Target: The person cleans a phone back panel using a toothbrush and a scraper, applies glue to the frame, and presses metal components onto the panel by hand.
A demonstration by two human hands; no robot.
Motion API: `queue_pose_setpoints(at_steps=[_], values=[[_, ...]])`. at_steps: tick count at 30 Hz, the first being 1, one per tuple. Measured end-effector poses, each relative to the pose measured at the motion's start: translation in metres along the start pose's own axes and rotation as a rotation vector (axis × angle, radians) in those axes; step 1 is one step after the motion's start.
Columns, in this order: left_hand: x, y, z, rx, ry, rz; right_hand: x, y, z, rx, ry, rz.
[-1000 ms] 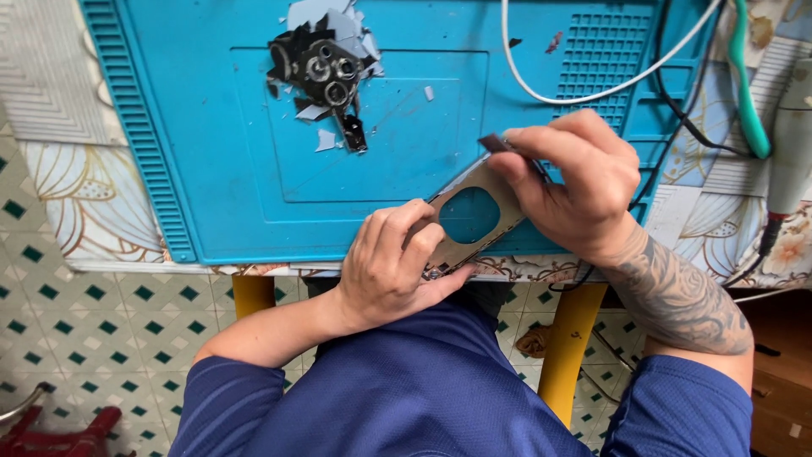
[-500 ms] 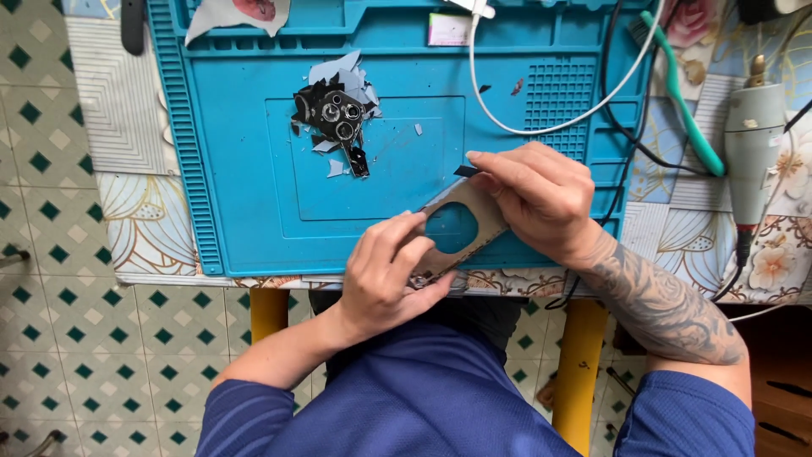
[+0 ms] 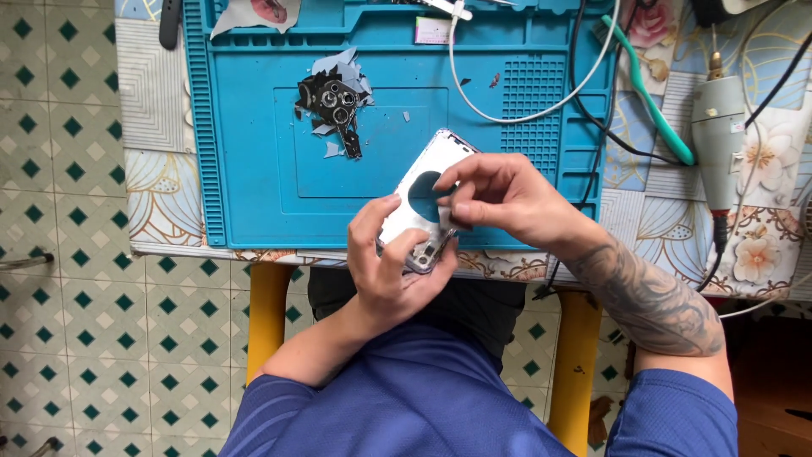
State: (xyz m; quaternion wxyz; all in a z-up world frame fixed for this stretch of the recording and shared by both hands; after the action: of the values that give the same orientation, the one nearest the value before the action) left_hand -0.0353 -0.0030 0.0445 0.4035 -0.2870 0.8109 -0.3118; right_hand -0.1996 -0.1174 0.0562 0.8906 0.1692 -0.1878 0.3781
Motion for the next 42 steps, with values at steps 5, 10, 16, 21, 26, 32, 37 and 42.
queue_pose_setpoints(at_steps=[5,10,16,21,26,32,37,42], values=[[0.004,-0.011,0.0,-0.072,0.064,0.089,-0.008,0.008,0.006,-0.205,0.058,-0.101],[0.02,0.027,-0.008,-0.001,0.037,0.252,0.009,0.01,0.021,-0.31,0.297,-0.18],[0.014,0.018,-0.02,0.056,0.176,0.25,0.029,0.011,0.04,-0.479,0.542,-0.062],[-0.01,-0.016,0.024,0.054,0.314,0.229,0.02,0.021,0.063,-0.378,0.499,0.303],[0.003,-0.042,0.051,-0.056,0.59,0.583,0.02,0.002,0.072,-0.304,0.388,0.536],[0.004,-0.033,0.068,-0.349,0.708,0.652,0.014,-0.011,0.076,-0.231,0.538,0.485],[-0.022,-0.033,0.093,-0.552,0.622,0.609,-0.015,-0.009,0.077,-0.331,0.657,0.208],[-0.049,-0.031,0.096,-0.296,0.115,0.663,-0.029,0.006,0.055,-0.19,0.928,0.102]])
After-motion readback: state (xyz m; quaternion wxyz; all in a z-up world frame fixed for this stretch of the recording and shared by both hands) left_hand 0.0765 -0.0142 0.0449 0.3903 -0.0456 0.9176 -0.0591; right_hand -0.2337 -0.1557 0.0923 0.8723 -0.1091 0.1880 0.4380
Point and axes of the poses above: each hand's wrist, its own y-axis away from the middle knuckle, its own x-axis out of the palm, z = x × y, the point moved 1 cm from there along -y, towards the middle knuckle, and after that the axes turned 10 degrees about -y, right-handed, at the moved point
